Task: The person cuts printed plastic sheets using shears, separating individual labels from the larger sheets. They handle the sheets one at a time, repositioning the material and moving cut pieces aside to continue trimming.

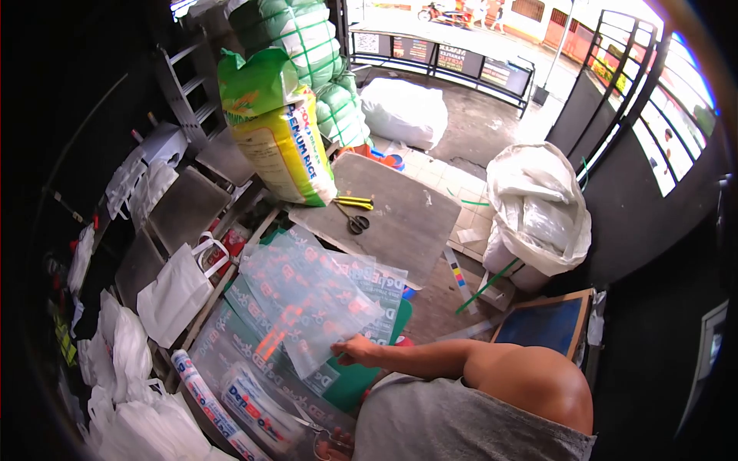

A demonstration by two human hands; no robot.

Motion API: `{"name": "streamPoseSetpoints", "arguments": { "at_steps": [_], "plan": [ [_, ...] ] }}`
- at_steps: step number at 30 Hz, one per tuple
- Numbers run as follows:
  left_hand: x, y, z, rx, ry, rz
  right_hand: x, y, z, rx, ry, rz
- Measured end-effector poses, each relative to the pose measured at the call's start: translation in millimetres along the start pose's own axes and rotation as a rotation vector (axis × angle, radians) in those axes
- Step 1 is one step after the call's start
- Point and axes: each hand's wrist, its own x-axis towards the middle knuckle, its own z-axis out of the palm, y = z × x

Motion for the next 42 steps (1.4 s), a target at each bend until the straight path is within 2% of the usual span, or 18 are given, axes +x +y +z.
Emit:
{"name": "streamPoseSetpoints", "arguments": {
  "at_steps": [8, 14, 22, 28, 30, 33, 35, 36, 37, 38, 40, 42],
  "plan": [
    [-6, -29, -10, 0.146, -0.009, 0.101, -3, 10, 1, -0.002, -0.003, 0.021],
    [-13, -19, 10, 0.030, -0.043, 0.030, -1, 22, -5, 0.017, -0.005, 0.035],
    [-15, -16, 30, -0.115, -0.089, -0.041, 12, 50, -5, 0.200, 0.031, 0.069],
    [-6, -12, 66, -0.337, -0.042, -0.003, 20, 63, -5, 0.286, 0.051, 0.053],
    [4, -20, 63, -0.380, -0.001, -0.072, 21, 65, -5, 0.318, 0.109, 0.039],
    [0, -24, 73, -0.481, 0.026, -0.134, 22, 69, -14, 0.362, -0.039, 0.016],
    [6, -25, 71, -0.318, -0.010, -0.050, 30, 67, -14, 0.326, -0.060, 0.028],
    [8, -46, 63, -0.128, -0.043, 0.085, 34, 73, -19, 0.312, -0.078, 0.016],
    [12, -50, 62, -0.280, -0.100, 0.042, 31, 72, -15, 0.360, -0.085, 0.049],
    [11, -31, 68, -0.307, -0.075, 0.005, 23, 68, -9, 0.418, -0.065, 0.066],
    [20, -29, 78, -0.287, -0.056, 0.091, 21, 65, -5, 0.418, -0.062, 0.056],
    [23, 0, 84, -0.265, -0.067, -0.062, 16, 58, -1, 0.291, -0.035, 0.001]
  ]
}}
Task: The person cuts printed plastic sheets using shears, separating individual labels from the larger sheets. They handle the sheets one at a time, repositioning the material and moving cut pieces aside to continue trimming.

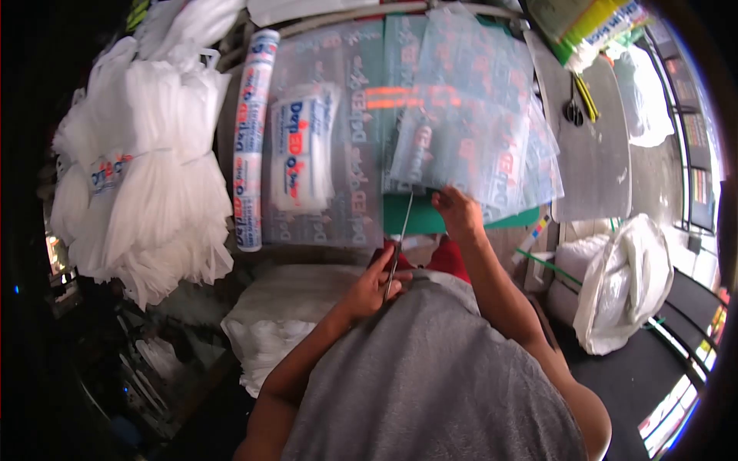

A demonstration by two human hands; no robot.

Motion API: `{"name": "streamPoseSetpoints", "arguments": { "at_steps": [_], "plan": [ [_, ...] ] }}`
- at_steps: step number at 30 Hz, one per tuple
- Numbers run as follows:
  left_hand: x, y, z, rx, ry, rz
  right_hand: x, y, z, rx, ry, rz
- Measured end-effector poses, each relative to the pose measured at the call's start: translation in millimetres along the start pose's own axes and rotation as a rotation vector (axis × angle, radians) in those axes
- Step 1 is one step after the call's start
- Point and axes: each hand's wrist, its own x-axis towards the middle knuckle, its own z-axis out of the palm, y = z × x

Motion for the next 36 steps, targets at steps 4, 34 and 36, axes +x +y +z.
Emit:
{"name": "streamPoseSetpoints", "arguments": {
  "at_steps": [4, 34, 36],
  "plan": [
    [25, -15, 17, -0.124, 0.009, 0.093, -7, -4, 1, -0.062, 0.034, -0.025],
    [75, 2, 32, -0.004, 0.089, 0.089, -29, -6, 3, -0.746, -0.191, -0.311],
    [80, 6, 38, 0.112, 0.104, 0.189, -26, -12, -19, -1.730, -0.413, -0.830]
  ]
}}
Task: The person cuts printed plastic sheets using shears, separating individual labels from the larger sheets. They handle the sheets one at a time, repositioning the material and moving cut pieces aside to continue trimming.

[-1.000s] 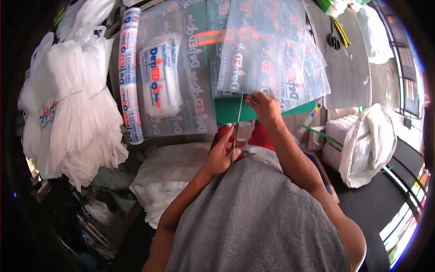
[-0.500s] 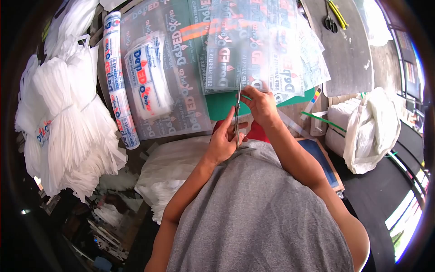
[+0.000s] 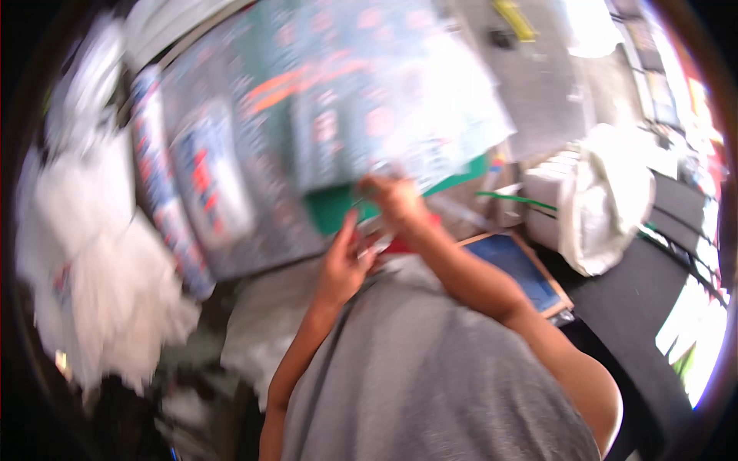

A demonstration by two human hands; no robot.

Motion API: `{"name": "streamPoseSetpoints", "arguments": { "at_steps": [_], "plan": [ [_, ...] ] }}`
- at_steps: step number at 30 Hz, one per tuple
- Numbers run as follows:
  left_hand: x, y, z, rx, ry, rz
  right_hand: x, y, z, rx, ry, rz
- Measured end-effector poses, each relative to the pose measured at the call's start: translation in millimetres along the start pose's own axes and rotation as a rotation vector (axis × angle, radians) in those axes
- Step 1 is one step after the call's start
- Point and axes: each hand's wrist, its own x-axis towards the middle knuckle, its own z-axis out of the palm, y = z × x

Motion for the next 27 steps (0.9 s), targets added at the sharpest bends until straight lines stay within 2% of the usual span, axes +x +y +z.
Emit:
{"name": "streamPoseSetpoints", "arguments": {
  "at_steps": [1, 2, 3, 4, 5, 6, 11, 13, 16, 17, 18, 19, 20, 21, 22, 24, 27],
  "plan": [
    [0, 7, 2, 0.081, -0.002, 0.063, -2, 3, -1, 0.117, -0.051, 0.064],
    [1, 1, 4, -0.022, -0.006, 0.021, -6, 15, 19, 0.432, -0.081, 0.274],
    [1, 1, 3, -0.120, -0.025, -0.061, -9, 25, 41, 0.778, 0.163, 0.128],
    [1, 10, 7, -0.055, -0.007, -0.048, -5, 7, 28, 1.086, 0.103, 0.466],
    [-3, 10, 7, -0.064, -0.007, -0.094, 7, -9, 10, 1.547, 0.202, 0.845],
    [-2, 10, 2, -0.060, 0.016, -0.142, 18, -22, 3, 1.563, 0.385, 0.886],
    [-7, 18, 4, -0.074, 0.024, -0.161, 19, -32, -12, 1.547, 0.354, 0.849],
    [-4, 17, 4, -0.115, 0.030, -0.190, 20, -33, -13, 1.542, 0.441, 0.837],
    [-3, -1, -5, -0.095, -0.009, -0.113, 16, -27, 0, 1.554, 0.403, 0.869],
    [-1, 7, -2, -0.100, -0.046, -0.067, 5, 5, 29, 0.958, 0.307, 0.533],
    [-3, 16, 1, -0.045, -0.037, -0.102, -3, 32, 59, 0.404, 0.202, 0.151],
    [-5, 13, -3, -0.035, -0.047, -0.102, -1, 22, 46, 0.681, 0.190, 0.215],
    [-4, 6, -5, -0.051, -0.050, -0.054, -2, 13, 31, 0.513, 0.155, 0.202],
    [-4, 12, -5, -0.052, -0.043, -0.103, -2, 16, 43, 1.025, 0.248, 0.354],
    [-3, 14, -5, -0.101, -0.048, -0.117, 18, -15, 0, 1.564, 0.251, 1.006],
    [0, 12, -9, -0.111, -0.067, -0.152, 23, -18, 5, 1.605, 0.399, 0.793],
    [-4, 16, -6, -0.141, -0.025, -0.168, 26, -26, -2, 1.632, 0.397, 0.740]
  ]
}}
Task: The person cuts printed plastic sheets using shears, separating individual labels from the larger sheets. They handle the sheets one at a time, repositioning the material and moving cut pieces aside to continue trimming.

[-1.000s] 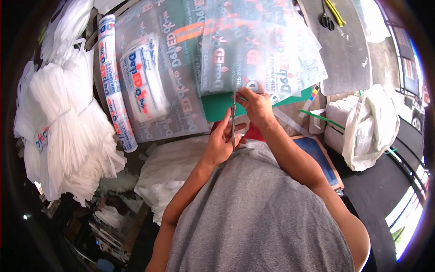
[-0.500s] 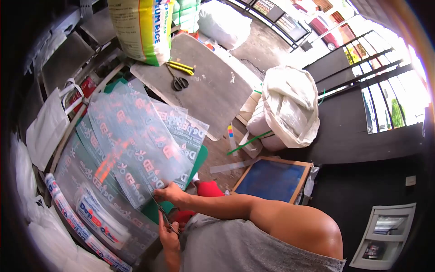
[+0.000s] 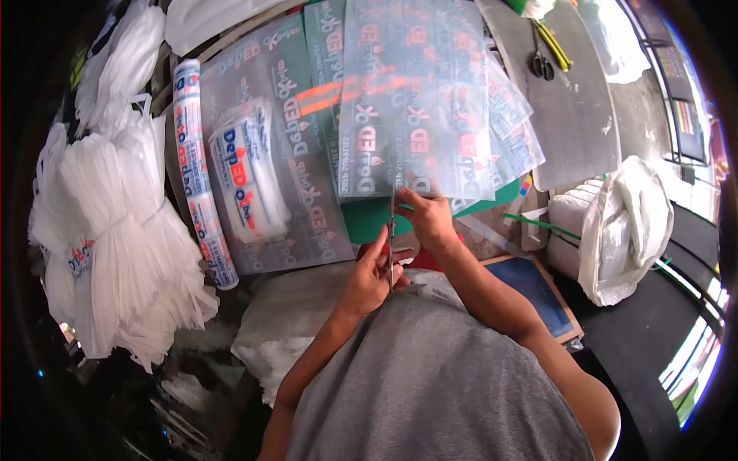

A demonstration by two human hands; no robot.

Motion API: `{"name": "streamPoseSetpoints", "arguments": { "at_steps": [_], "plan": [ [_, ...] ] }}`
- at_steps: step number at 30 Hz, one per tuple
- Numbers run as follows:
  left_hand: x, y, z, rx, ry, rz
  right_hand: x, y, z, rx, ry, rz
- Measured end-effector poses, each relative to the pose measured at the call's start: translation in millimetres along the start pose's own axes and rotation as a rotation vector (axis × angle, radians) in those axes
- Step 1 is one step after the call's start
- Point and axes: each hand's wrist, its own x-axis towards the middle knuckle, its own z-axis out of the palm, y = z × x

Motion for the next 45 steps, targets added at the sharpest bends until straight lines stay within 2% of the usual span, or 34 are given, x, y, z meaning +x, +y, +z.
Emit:
{"name": "streamPoseSetpoints", "arguments": {
  "at_steps": [21, 40, 41, 42, 44, 45],
  "plan": [
    [0, 11, 3, -0.033, -0.026, -0.080, 0, 7, -3, 0.007, 0.030, -0.016],
    [14, 17, 6, -0.042, 0.004, -0.028, -4, 7, -3, -0.076, 0.160, 0.026],
    [16, 15, 6, -0.024, -0.007, 0.000, -2, 8, -14, -0.298, 0.129, 0.055],
    [15, 10, 3, 0.033, -0.014, 0.020, -4, 22, -40, -0.918, -0.128, -0.365],
    [13, 18, 12, -0.009, 0.020, -0.011, -7, 24, -33, -0.667, 0.031, -0.016],
    [12, 18, 15, -0.089, 0.000, 0.033, -13, 0, -17, -0.592, 0.107, 0.114]
  ]
}}
